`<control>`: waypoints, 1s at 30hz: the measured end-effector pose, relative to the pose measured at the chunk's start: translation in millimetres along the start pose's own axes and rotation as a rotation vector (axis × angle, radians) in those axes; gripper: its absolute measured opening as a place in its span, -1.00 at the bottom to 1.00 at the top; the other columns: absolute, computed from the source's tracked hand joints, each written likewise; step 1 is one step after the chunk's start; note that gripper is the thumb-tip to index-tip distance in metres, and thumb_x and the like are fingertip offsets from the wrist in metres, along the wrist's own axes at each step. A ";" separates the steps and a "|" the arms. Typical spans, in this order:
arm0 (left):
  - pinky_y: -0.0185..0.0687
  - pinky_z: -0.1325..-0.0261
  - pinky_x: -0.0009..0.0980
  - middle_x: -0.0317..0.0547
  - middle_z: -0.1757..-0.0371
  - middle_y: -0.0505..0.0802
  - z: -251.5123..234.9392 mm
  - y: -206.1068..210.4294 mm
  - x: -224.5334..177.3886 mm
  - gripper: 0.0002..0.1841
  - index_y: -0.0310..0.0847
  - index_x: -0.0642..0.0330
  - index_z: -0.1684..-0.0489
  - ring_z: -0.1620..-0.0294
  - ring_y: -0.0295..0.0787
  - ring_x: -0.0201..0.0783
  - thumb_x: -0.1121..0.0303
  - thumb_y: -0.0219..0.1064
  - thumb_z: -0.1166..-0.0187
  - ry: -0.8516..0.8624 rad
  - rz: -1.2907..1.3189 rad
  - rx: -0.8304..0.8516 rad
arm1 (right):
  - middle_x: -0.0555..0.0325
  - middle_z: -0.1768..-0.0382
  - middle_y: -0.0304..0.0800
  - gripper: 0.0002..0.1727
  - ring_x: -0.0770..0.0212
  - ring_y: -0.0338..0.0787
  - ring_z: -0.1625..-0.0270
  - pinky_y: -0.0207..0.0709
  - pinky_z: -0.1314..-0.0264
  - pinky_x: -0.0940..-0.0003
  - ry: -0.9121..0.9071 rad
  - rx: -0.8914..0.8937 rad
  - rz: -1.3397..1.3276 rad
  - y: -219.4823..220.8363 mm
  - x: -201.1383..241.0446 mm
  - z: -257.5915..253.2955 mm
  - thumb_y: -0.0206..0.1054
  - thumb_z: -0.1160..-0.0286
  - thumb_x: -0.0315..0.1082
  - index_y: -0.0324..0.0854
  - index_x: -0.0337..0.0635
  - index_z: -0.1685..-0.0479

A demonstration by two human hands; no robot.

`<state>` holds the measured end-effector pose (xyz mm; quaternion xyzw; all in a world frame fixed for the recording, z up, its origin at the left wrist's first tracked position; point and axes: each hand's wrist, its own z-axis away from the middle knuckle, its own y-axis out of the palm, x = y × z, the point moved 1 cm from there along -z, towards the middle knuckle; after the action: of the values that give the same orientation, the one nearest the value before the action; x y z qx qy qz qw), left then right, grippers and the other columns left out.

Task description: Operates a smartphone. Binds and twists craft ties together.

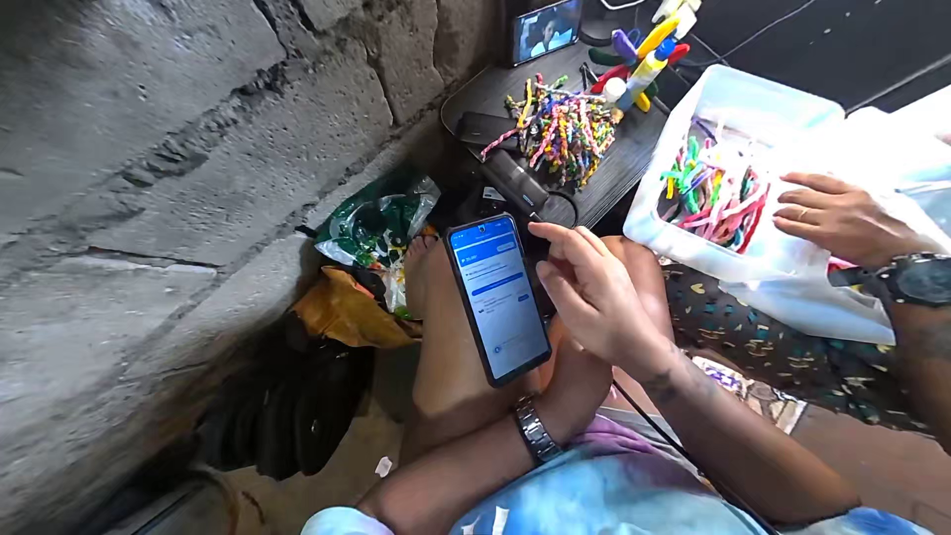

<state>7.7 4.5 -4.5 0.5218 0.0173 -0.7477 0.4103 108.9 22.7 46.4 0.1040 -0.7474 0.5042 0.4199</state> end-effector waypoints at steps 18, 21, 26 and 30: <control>0.60 0.22 -0.59 -0.34 0.33 0.68 -3.6 -5.7 7.6 -0.80 0.50 0.28 -0.04 0.35 0.62 -0.58 0.65 0.13 -0.56 -0.054 0.043 -0.080 | 0.25 0.34 0.74 -0.56 0.51 0.68 0.41 0.62 0.30 0.55 0.090 0.239 -0.346 20.4 0.0 -0.2 0.05 -0.76 -0.34 0.56 -0.12 -0.54; 0.58 0.26 -0.56 -0.35 0.41 0.65 -1.8 -8.0 8.8 -0.83 0.54 0.24 0.15 0.39 0.60 -0.55 0.69 0.19 -0.47 -0.103 0.006 -0.052 | -0.01 -0.28 0.69 -0.51 0.20 0.74 -0.13 0.61 -0.20 0.26 0.279 0.454 0.019 -5.9 54.2 -21.7 0.02 -0.78 -0.45 0.39 -0.19 -0.67; 0.52 0.49 -0.56 -0.33 0.53 0.61 -13.4 -8.1 16.3 -0.88 0.54 0.22 0.13 0.59 0.53 -0.52 0.47 0.08 -0.70 -0.149 -0.033 -0.025 | -0.10 -0.48 0.49 -0.48 0.13 0.60 -0.43 0.61 -0.30 0.24 -0.200 0.122 -0.223 33.1 25.0 -40.7 0.18 -0.62 -0.23 0.54 -0.15 -0.55; 0.47 0.58 -0.55 -0.31 0.55 0.57 -17.9 -4.9 11.3 -0.86 0.51 0.23 0.03 0.65 0.48 -0.49 0.39 0.07 -0.78 -0.278 -0.003 -0.045 | 0.13 -0.23 0.73 -0.63 0.32 0.71 -0.27 0.60 -0.31 0.27 -0.111 0.329 -0.367 42.4 37.7 -76.6 0.21 -0.66 -0.16 0.74 -0.08 -0.28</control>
<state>17.0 9.2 -23.7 0.4039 -0.0219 -0.8127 0.4194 100.8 117.2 56.4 0.3324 -0.6460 0.5278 0.4400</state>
